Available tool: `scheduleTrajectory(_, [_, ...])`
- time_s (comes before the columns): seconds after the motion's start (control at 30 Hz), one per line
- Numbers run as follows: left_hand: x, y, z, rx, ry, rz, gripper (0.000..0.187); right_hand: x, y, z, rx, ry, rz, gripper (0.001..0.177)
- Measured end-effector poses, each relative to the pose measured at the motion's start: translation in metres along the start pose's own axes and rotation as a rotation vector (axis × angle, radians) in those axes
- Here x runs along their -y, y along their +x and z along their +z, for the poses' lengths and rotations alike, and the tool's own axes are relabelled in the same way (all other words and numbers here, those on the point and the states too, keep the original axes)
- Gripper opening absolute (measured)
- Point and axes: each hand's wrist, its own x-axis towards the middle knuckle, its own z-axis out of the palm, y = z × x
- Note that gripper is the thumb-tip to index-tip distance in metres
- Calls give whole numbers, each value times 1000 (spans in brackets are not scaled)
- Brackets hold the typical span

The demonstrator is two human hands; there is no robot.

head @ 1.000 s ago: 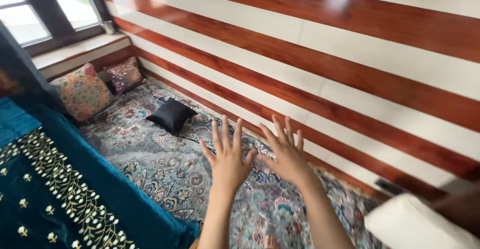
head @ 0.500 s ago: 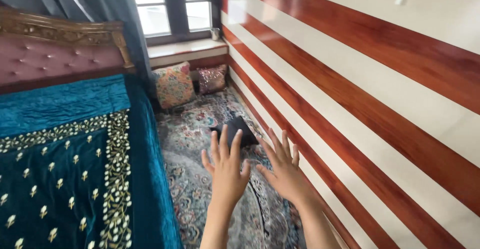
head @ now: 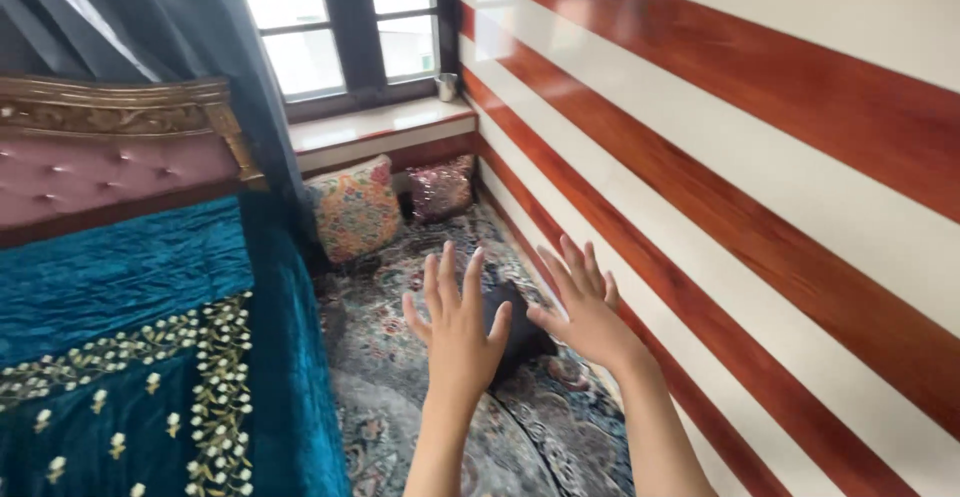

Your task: Arranging and stacking decorative velvet pillows and cushions on a bed and near a window.

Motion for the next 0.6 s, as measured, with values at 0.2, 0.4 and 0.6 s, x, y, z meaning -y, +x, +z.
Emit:
scheduleTrajectory(0.2, [121, 77, 11, -196, 248, -266, 74, 23, 155, 80, 221, 41, -116, 94])
scheduleTrajectory(0.4, [239, 183, -13, -194, 388, -471, 86, 100, 346, 135, 294, 60, -364, 86])
scheduleTrajectory(0.6, [352, 210, -38, -278, 537, -640, 78, 209, 454, 213, 451, 176, -581, 79])
